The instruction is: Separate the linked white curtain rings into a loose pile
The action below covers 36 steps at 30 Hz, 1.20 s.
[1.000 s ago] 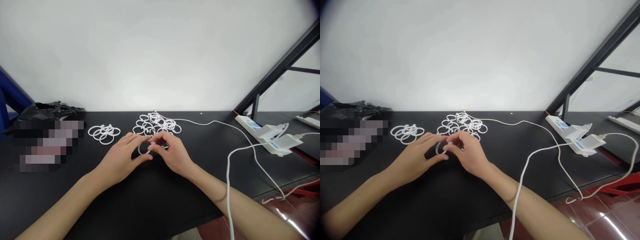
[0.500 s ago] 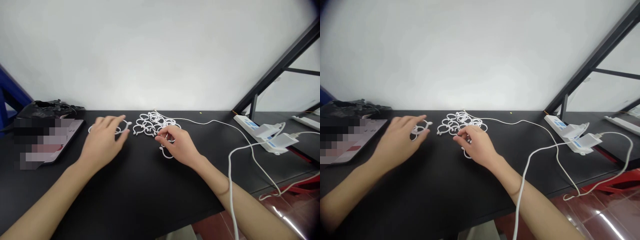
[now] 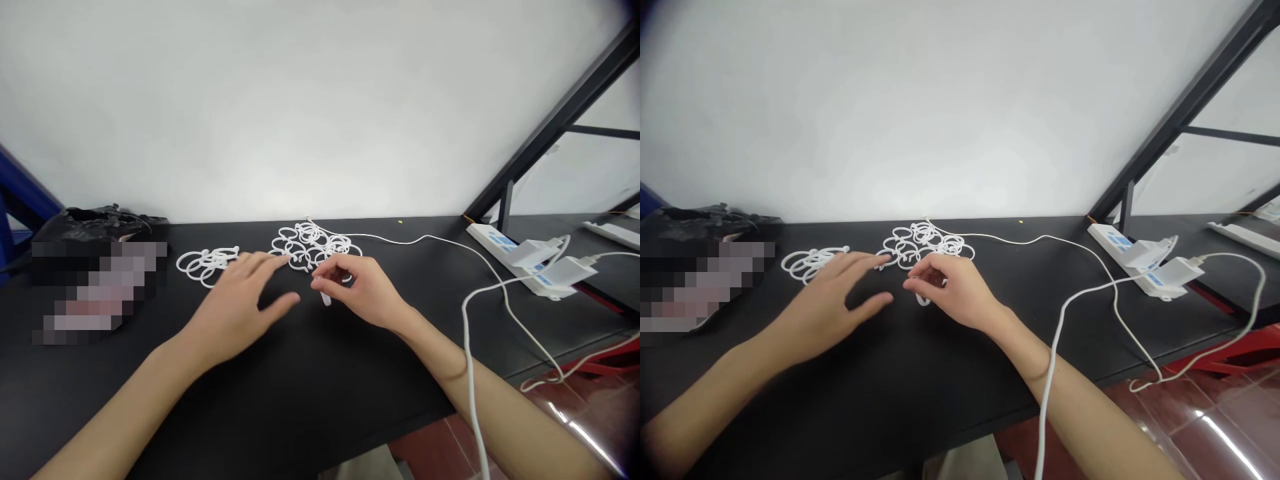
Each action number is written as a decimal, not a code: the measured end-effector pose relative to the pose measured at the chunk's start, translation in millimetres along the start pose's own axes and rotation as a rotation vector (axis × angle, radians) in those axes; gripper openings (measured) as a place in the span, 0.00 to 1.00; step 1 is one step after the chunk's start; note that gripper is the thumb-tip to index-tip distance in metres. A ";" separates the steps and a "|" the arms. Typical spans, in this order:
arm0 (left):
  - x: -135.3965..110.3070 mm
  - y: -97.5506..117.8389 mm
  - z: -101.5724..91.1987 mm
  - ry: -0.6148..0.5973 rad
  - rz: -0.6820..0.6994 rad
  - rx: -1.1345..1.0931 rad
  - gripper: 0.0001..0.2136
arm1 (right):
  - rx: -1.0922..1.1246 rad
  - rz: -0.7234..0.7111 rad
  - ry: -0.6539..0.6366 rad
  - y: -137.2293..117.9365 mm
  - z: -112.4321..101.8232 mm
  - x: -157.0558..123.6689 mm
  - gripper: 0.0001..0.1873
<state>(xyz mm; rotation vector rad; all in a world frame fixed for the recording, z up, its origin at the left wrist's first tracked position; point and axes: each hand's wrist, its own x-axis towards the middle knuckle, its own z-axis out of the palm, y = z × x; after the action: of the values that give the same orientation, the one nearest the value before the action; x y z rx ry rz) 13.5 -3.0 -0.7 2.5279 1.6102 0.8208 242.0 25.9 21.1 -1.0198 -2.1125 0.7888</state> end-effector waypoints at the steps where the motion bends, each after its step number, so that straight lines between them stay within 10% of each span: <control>1: -1.9 6.6 1.0 -0.047 0.035 -0.047 0.27 | 0.113 0.030 0.031 -1.8 3.5 -0.5 0.08; 7: -6.1 23.4 0.1 -0.119 0.083 -0.103 0.19 | 0.425 0.103 0.071 -5.6 22.5 -3.4 0.09; 16: -1.0 20.4 1.4 -0.115 0.103 -0.141 0.13 | 0.081 -0.035 0.055 -2.5 21.8 -4.6 0.06; 28: -1.3 21.6 2.6 -0.090 0.104 -0.146 0.15 | 0.141 0.038 0.117 -1.6 24.8 -2.4 0.06; 36: 6.4 -34.7 -4.9 0.156 -0.292 0.253 0.25 | -0.340 0.075 0.299 19.8 -10.1 10.4 0.13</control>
<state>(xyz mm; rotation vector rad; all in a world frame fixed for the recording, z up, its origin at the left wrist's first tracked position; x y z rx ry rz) -15.5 17.3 -4.3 2.3386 2.1951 0.8453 253.3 47.0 15.6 -1.3112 -1.9925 0.2881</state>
